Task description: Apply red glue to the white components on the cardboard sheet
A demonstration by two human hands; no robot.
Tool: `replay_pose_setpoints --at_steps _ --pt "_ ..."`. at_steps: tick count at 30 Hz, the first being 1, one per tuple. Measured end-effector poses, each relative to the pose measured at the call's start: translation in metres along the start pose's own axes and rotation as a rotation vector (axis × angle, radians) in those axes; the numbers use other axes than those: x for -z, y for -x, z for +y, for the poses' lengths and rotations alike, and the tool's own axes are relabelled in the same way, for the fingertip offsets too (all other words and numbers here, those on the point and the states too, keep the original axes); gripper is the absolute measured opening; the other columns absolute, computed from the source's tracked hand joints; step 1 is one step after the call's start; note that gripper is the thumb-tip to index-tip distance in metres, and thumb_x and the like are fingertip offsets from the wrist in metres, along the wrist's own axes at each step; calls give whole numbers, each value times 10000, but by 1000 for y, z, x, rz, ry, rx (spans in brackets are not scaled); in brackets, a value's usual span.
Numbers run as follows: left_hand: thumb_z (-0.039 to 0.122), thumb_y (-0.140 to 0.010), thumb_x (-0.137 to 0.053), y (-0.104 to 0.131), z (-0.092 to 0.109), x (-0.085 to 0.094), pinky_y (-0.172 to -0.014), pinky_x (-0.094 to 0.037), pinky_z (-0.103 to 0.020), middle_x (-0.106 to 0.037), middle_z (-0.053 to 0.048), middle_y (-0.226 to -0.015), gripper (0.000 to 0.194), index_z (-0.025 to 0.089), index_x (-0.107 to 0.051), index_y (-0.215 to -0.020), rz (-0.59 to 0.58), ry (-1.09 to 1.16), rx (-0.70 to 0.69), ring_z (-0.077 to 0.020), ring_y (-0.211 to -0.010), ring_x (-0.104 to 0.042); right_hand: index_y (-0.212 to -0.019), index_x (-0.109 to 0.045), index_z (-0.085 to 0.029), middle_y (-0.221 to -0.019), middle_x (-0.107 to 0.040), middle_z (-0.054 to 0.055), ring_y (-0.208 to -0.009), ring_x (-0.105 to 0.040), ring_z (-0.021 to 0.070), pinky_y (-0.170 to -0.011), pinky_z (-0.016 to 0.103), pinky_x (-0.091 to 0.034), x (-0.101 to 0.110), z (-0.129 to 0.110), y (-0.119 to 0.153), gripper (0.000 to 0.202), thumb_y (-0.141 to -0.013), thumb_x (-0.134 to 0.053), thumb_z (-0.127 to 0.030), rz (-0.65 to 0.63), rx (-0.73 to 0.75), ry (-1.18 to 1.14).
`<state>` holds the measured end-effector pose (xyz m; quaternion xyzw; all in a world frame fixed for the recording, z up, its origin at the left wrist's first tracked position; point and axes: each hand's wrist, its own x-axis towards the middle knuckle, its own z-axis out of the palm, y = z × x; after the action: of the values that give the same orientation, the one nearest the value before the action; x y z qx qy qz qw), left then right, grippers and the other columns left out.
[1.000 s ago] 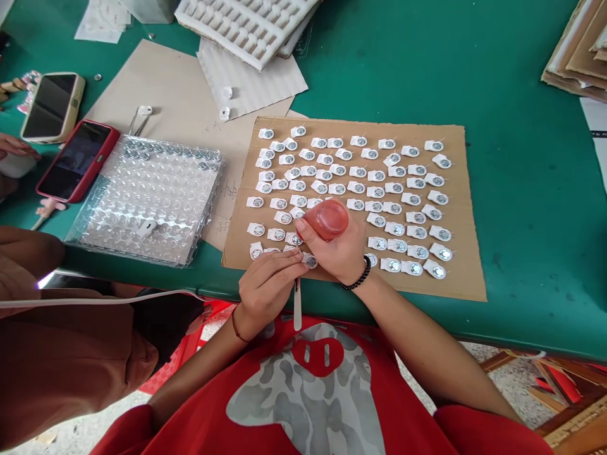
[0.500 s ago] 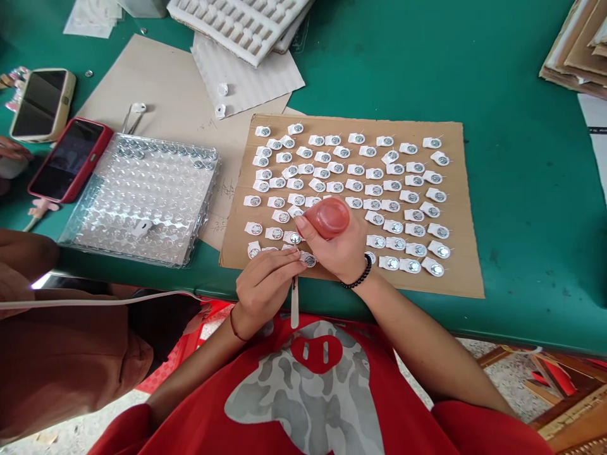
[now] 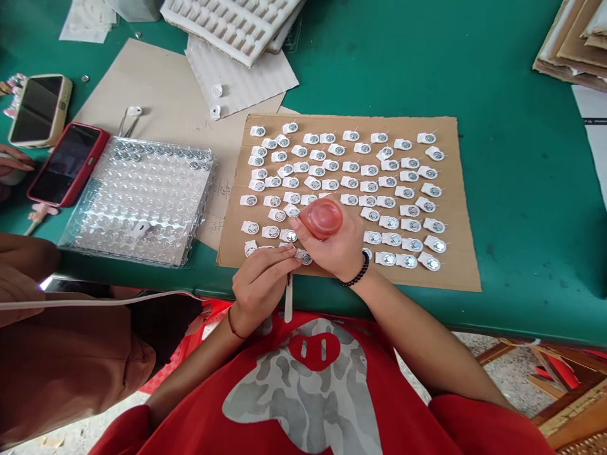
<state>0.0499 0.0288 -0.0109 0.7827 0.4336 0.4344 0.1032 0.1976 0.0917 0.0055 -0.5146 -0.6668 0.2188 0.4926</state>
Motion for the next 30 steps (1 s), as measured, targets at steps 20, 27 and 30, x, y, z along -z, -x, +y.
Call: replay_pose_setpoints --at_steps 20,27,30 --pt "192 -801 -604 -40 -14 13 -687 -488 -191 -657 15 -807 47 187 -594 -847 16 30 390 -92 -723 -613 -760 -559 -238 -654 -625 -17 -619 -622 176 -586 341 -532 0 9 3 172 -747 -663 -375 -7 -65 -297" --pt "193 -795 -601 -45 -16 14 -656 -486 -195 -633 18 -766 53 179 -589 -845 -14 72 448 -91 -676 -605 -725 -579 -234 -682 -625 -8 -642 -609 171 -596 328 -497 -1 5 3 193 -714 -679 -398 -26 -1 -143" --pt "200 -802 -596 -44 -15 14 -658 -488 -195 -633 19 -768 51 184 -586 -849 -4 70 439 -90 -677 -608 -732 -581 -232 -699 -632 -5 -657 -609 171 -603 324 -496 -2 5 3 199 -711 -677 -406 -38 -14 -122"
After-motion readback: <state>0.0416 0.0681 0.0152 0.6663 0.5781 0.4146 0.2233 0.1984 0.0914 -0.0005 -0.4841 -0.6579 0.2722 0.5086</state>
